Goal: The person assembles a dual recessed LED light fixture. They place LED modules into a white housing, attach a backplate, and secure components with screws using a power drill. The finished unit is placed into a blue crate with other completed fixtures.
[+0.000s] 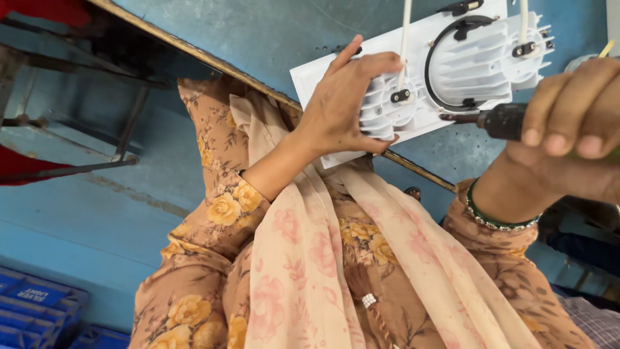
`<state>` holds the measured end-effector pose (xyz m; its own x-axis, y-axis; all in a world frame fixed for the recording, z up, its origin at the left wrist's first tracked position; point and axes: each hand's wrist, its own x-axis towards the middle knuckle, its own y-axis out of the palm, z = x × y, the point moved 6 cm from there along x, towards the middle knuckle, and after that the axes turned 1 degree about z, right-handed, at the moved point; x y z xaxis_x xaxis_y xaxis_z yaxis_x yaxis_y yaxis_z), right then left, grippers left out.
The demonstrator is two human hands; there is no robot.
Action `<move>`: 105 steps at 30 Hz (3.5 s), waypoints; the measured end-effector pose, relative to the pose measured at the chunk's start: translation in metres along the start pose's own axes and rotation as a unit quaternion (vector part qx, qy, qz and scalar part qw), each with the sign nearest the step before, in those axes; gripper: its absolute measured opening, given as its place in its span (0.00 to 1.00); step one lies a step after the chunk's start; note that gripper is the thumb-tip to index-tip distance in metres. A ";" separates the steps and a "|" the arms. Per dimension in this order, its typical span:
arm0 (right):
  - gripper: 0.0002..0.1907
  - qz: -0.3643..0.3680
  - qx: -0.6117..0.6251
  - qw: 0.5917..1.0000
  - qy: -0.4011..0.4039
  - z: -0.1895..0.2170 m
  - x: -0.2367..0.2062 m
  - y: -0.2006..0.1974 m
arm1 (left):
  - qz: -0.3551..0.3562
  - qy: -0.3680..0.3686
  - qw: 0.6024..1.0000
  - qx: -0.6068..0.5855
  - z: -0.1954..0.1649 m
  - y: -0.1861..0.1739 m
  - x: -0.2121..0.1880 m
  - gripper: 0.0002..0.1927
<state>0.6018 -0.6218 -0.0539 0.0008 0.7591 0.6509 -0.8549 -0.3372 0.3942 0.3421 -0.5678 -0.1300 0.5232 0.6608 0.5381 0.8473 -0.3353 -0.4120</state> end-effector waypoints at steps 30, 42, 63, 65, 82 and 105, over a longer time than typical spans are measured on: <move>0.04 0.069 -0.085 0.979 0.170 -0.068 0.033 0.091 | -0.055 0.063 0.996 0.007 0.012 -0.007 -0.023 0.51; 0.07 0.076 -0.121 0.982 0.122 -0.070 0.040 0.143 | -0.064 0.053 0.997 0.001 -0.004 -0.024 -0.033 0.52; 0.07 0.005 -0.177 0.982 0.067 -0.017 0.042 0.048 | -0.058 0.034 0.998 -0.012 -0.008 -0.006 -0.011 0.47; 0.07 0.000 -0.180 0.982 0.060 -0.019 0.042 0.045 | -0.060 0.032 0.998 -0.013 -0.008 -0.007 -0.010 0.47; 0.07 0.411 0.084 0.899 0.127 -0.047 0.091 0.071 | -0.057 0.023 0.998 -0.010 -0.009 -0.009 -0.011 0.44; 0.03 0.356 0.026 0.926 0.123 -0.047 0.089 0.079 | -0.059 0.029 0.998 -0.023 -0.007 -0.011 -0.007 0.44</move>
<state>0.5097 -0.5550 0.0045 -0.6776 0.4358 0.5924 -0.5672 -0.8224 -0.0438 0.3297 -0.5739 -0.1238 0.4231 0.6576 0.6233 0.9058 -0.2896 -0.3093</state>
